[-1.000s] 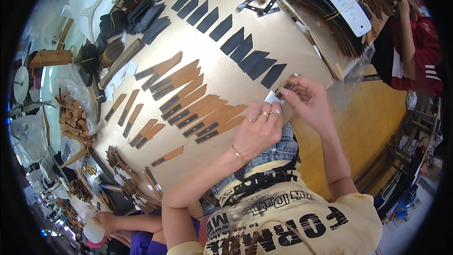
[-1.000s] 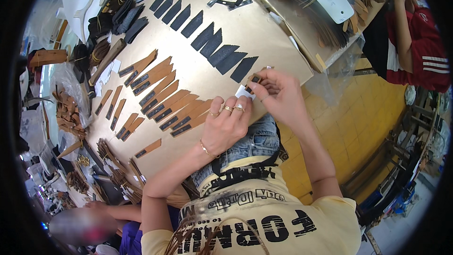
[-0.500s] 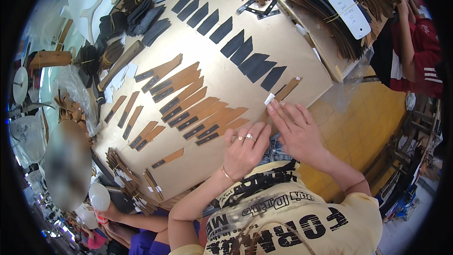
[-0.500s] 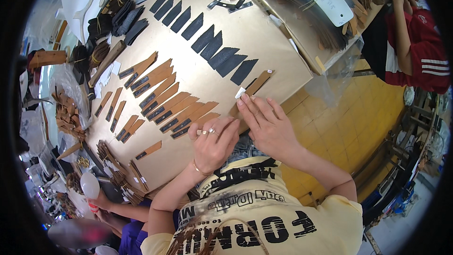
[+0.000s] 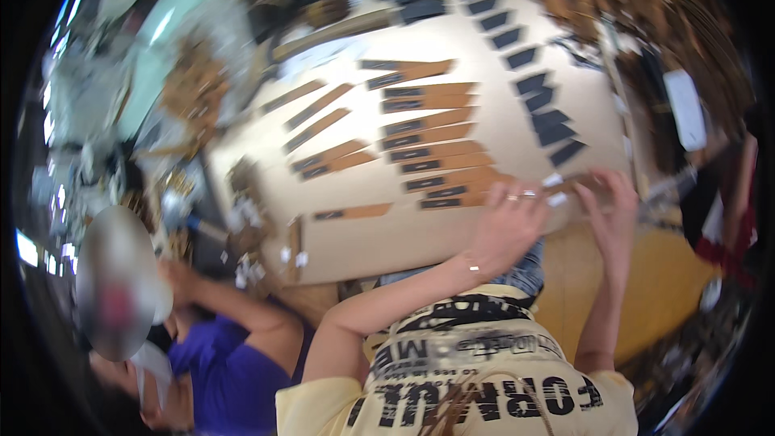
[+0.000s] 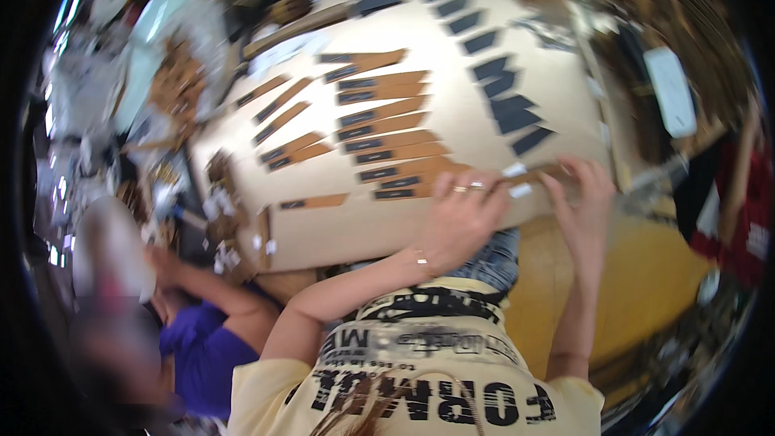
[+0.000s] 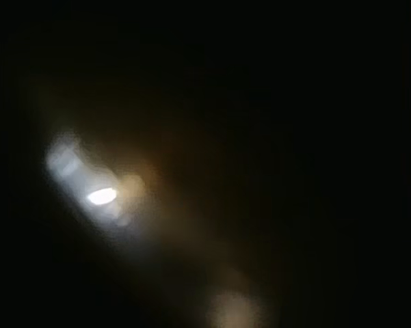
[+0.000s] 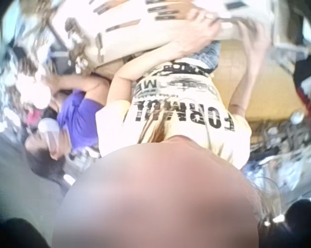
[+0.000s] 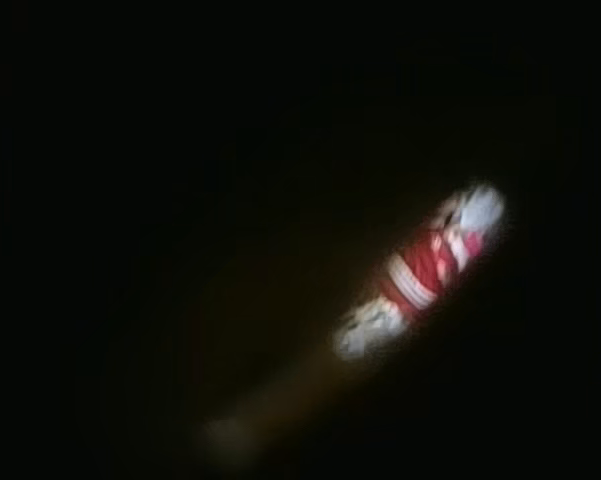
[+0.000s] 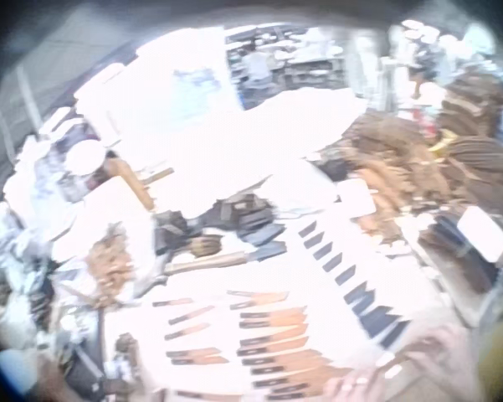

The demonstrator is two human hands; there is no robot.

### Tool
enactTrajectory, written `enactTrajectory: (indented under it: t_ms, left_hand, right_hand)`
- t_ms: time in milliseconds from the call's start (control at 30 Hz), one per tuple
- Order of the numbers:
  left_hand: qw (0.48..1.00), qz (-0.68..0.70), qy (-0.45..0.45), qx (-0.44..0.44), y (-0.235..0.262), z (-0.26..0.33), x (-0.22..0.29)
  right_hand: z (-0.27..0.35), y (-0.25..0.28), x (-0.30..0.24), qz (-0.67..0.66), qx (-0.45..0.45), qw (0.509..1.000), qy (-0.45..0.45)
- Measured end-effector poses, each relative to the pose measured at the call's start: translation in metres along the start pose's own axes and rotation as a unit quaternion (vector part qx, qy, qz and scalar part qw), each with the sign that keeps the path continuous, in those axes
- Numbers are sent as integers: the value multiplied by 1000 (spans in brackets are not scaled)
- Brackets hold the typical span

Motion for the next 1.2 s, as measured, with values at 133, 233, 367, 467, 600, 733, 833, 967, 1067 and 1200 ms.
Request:
enactTrajectory:
  t_ms: [133, 233, 367, 467, 600, 733, 833, 967, 1067, 1200]
  left_hand:
    - [984, 136, 92, 74, -2, -10, 5]
    - [968, 235, 85, 33, 4, -9, 0]
    - [909, 395, 131, -10, 36, 6, -17]
    - [875, 422, 235, 5, 79, 47, -53]
    - [823, 301, 473, 96, 138, 128, -106]
    - [744, 187, 623, 149, 164, 205, -138]
    - [747, 129, 638, 135, 156, 224, -152]
    - [832, -235, 484, 134, 158, 200, -137]
    - [855, -214, 442, 167, 162, 173, -126]
    - [910, -117, 376, 131, 148, 134, -110]
  right_hand:
    - [11, 11, -2, -84, -35, 995, 45]
    - [24, 21, -10, -175, -73, 982, -15]
    - [27, 22, -34, -242, -111, 964, -7]
    - [23, 7, -56, -239, -97, 966, 15]
    - [4, -23, -82, -137, -106, 983, 60]
    - [-5, -53, -110, -96, -128, 976, 146]
    - [-1, -84, -137, -85, -156, 946, 273]
    - [21, -139, -172, -6, -143, 868, 476]
    - [31, -177, -187, 38, -99, 824, 557]
    - [29, -195, -186, 104, -130, 793, 586]
Point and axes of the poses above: each hand's wrist, its own z-axis away from the middle knuckle, its own y-axis out of the back of the hand, x = y × z, the point moved 2 cm from there along -z, towards the middle knuckle, and after that the axes turned 3 degrees about -z, right-handed, at the moved point
